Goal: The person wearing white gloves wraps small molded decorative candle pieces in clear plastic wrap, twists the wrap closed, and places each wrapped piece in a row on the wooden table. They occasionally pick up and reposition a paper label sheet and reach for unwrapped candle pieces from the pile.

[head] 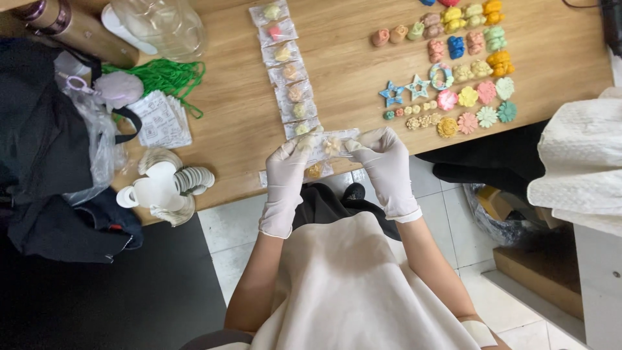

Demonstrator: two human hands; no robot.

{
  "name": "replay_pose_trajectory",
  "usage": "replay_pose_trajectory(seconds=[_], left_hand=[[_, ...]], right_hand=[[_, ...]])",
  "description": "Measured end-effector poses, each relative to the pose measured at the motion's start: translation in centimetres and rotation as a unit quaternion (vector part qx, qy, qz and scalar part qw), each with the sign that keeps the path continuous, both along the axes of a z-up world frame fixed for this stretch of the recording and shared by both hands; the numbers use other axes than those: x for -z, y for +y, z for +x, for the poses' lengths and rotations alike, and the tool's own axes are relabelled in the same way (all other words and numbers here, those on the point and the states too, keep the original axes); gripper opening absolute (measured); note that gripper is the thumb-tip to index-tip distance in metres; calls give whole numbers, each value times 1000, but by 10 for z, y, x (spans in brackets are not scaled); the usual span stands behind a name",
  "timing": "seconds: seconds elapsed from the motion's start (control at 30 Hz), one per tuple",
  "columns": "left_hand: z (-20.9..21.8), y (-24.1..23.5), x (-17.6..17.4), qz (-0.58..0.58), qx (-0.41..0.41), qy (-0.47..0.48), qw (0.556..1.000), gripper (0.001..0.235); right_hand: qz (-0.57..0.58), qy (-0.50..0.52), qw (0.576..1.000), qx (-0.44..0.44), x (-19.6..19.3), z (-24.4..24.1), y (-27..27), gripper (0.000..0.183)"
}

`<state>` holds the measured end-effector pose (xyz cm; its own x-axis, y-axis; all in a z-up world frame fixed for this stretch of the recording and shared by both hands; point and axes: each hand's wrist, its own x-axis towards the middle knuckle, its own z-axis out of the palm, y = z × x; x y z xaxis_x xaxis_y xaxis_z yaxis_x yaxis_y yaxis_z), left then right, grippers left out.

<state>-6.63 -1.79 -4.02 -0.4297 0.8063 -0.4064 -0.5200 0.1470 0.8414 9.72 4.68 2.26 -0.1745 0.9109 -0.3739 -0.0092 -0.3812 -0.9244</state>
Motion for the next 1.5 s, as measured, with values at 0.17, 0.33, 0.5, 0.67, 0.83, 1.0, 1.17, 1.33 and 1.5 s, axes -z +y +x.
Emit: replay_pose_trajectory(seconds=[0.17,0.33,0.5,0.67,0.83,1.0,1.17,1.33,1.5], left_hand=[[-58,-19,69,-44,-56,7,997,20],[-121,-33,188,-88,-99,7,991,17],[-135,-43,263,-123,-23,133,983,17],[-127,-40,227,-158,50,205,965,18],[-127,-40,187,-149,122,313,930,18],[-126,-36,165,-184,189,456,850,20],[-125,-41,174,-182,194,490,830,20],[-121,-48,177,-176,194,503,824,19],[-117,-53,186,-145,167,511,831,18]], right_hand=[[22,-49,996,-68,42,-23,2,29],[27,-45,996,-72,52,-18,4,33],[20,-118,991,-59,49,-1,0,40],[8,-151,988,-44,43,7,-6,37],[4,-153,987,-37,45,10,-9,35],[8,-160,986,-35,45,11,-9,34],[14,-163,986,-43,46,13,-8,34],[12,-156,987,-46,52,19,-7,34],[6,-155,986,-53,50,19,-6,34]])
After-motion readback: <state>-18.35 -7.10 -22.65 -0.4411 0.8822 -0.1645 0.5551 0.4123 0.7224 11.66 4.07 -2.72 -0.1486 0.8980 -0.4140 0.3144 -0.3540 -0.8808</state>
